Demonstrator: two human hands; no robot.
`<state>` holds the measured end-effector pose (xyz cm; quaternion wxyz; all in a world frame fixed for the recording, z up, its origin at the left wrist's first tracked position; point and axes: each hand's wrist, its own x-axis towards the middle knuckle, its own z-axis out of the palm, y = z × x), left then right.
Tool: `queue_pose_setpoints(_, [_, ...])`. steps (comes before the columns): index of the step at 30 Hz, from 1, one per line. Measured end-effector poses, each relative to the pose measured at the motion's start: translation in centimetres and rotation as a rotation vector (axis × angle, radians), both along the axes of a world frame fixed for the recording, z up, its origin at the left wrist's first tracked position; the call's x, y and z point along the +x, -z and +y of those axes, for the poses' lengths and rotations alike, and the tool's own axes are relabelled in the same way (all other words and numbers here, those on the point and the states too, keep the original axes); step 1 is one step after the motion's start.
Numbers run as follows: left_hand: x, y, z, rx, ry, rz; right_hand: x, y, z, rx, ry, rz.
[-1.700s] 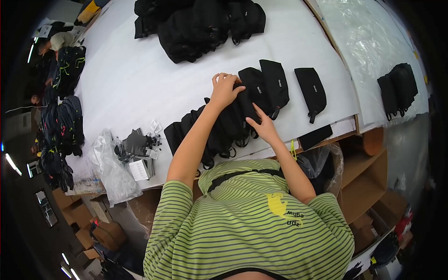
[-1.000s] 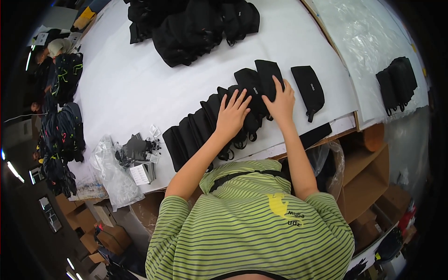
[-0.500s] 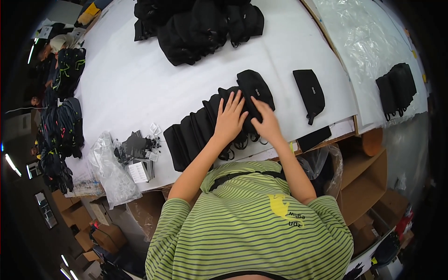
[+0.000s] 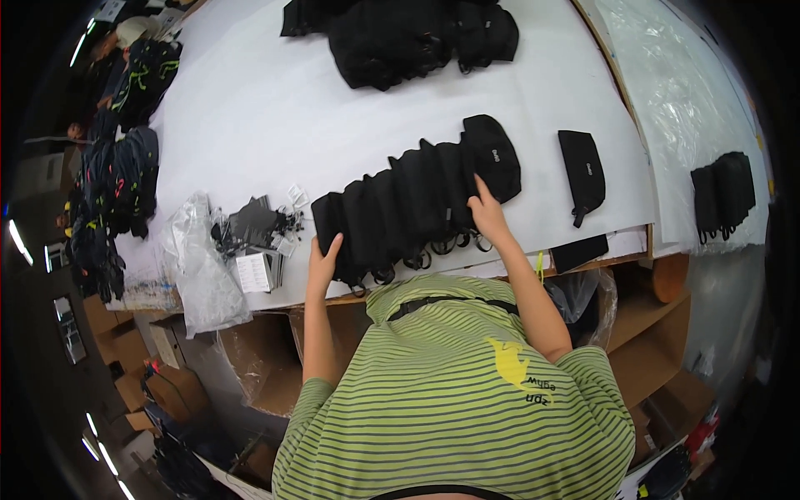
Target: The recorder is sorting small black pouches and packing them into a large cardboard box.
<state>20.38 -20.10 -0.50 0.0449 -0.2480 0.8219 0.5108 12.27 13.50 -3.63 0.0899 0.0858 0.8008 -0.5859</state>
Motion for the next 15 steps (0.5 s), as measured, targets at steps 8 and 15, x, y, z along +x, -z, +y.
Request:
queue_pose_setpoints(8, [-1.5, 1.2, -0.2, -0.247, -0.126, 0.077, -0.8, 0.0, 0.9, 0.271, -0.092, 0.001])
queue_pose_setpoints(15, [-2.2, -0.7, 1.4, -0.223, -0.001, -0.032, -0.4, -2.8, -0.5, 0.15, -0.11, 0.013])
